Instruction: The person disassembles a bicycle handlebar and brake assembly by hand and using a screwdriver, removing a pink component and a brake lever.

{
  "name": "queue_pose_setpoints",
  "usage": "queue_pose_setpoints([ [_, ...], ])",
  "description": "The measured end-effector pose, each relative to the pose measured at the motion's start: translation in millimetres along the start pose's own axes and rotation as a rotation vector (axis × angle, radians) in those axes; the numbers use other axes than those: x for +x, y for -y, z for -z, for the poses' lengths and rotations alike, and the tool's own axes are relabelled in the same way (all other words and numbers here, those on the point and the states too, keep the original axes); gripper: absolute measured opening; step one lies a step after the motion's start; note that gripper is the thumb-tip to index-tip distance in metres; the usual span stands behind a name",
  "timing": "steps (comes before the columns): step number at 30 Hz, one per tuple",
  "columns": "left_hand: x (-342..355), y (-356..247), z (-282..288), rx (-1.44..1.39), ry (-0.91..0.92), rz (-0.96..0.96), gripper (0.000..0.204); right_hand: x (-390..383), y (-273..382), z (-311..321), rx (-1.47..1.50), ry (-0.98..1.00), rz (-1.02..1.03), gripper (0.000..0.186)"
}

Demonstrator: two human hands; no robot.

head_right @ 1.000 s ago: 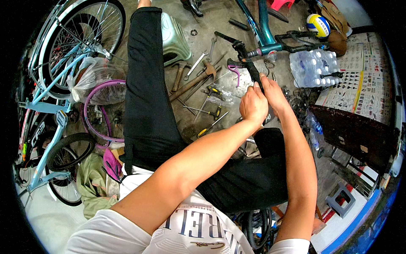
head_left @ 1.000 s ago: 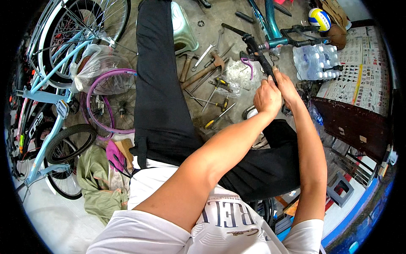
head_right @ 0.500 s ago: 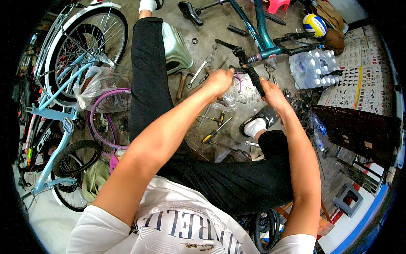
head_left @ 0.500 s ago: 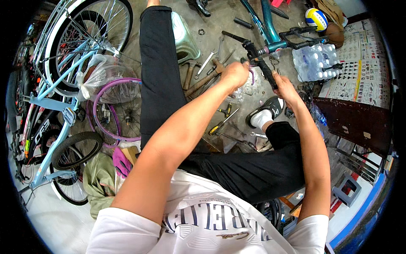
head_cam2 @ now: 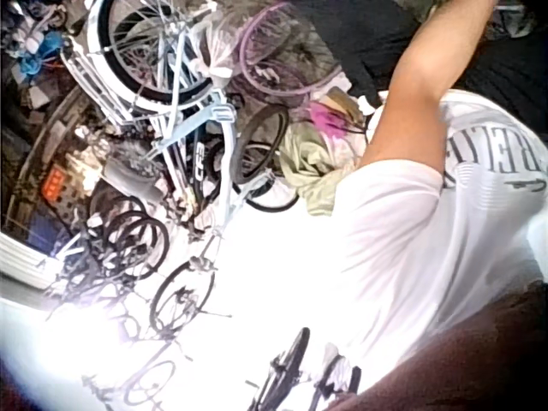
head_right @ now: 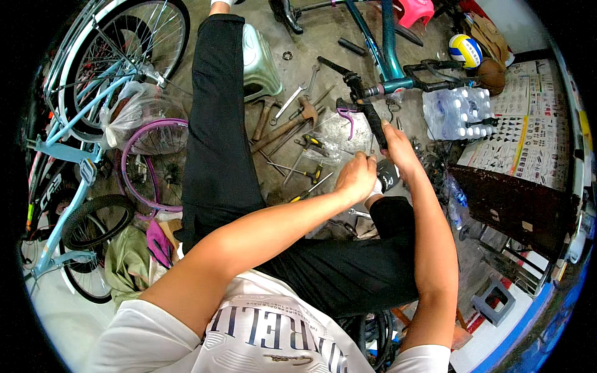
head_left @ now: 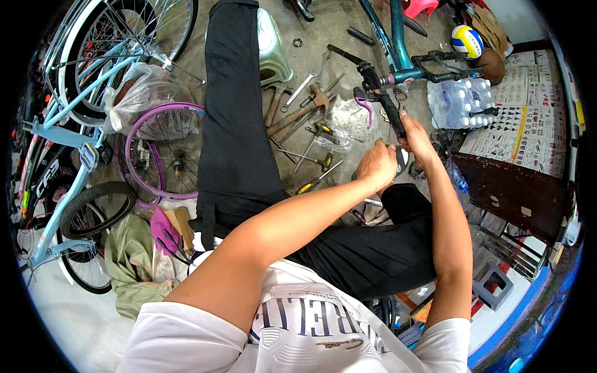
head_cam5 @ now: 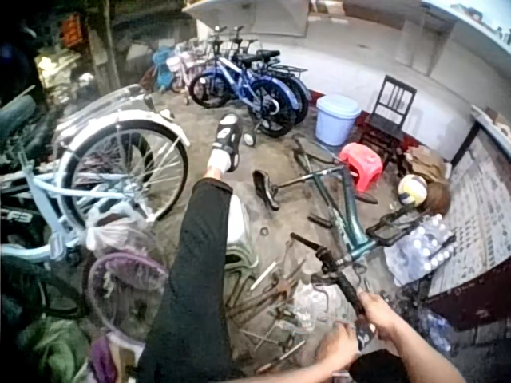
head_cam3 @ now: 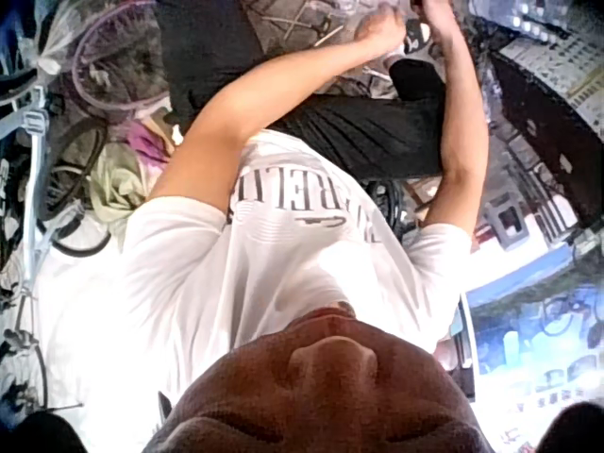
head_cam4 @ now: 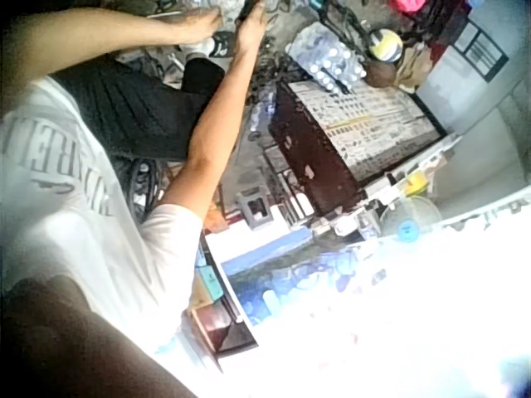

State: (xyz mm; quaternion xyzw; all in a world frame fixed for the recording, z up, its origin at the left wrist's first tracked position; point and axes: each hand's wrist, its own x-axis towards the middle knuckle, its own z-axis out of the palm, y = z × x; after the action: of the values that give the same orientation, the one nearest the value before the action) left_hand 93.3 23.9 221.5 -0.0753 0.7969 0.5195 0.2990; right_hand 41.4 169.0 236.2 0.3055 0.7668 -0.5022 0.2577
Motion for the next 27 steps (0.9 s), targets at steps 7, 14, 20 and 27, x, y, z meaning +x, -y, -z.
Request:
queue_pose_setpoints([
  [7, -7.5, -13.7, -14.0, -0.124, -0.080, 0.031, 0.044, -1.6, 1.8, 2.0, -0.030, 0.004, -0.013, 0.068],
  [14, -12.3, -14.2, -14.7, -0.132, -0.123, 0.012, 0.039, -5.7, 6.8, -0.5, -0.037, -0.009, 0.045, 0.066],
  [20, 1.8, -10.4, -32.1, -0.200, -0.205, 0.007, 0.037, -9.9, 6.8, -4.3, -0.032, -0.050, 0.096, 0.056],
  [27, 12.0, -19.2, -22.1, -0.261, -0.335, 0.053, 0.035, -6.0, 5.4, 0.8, 0.032, 0.015, 0.075, 0.051],
])
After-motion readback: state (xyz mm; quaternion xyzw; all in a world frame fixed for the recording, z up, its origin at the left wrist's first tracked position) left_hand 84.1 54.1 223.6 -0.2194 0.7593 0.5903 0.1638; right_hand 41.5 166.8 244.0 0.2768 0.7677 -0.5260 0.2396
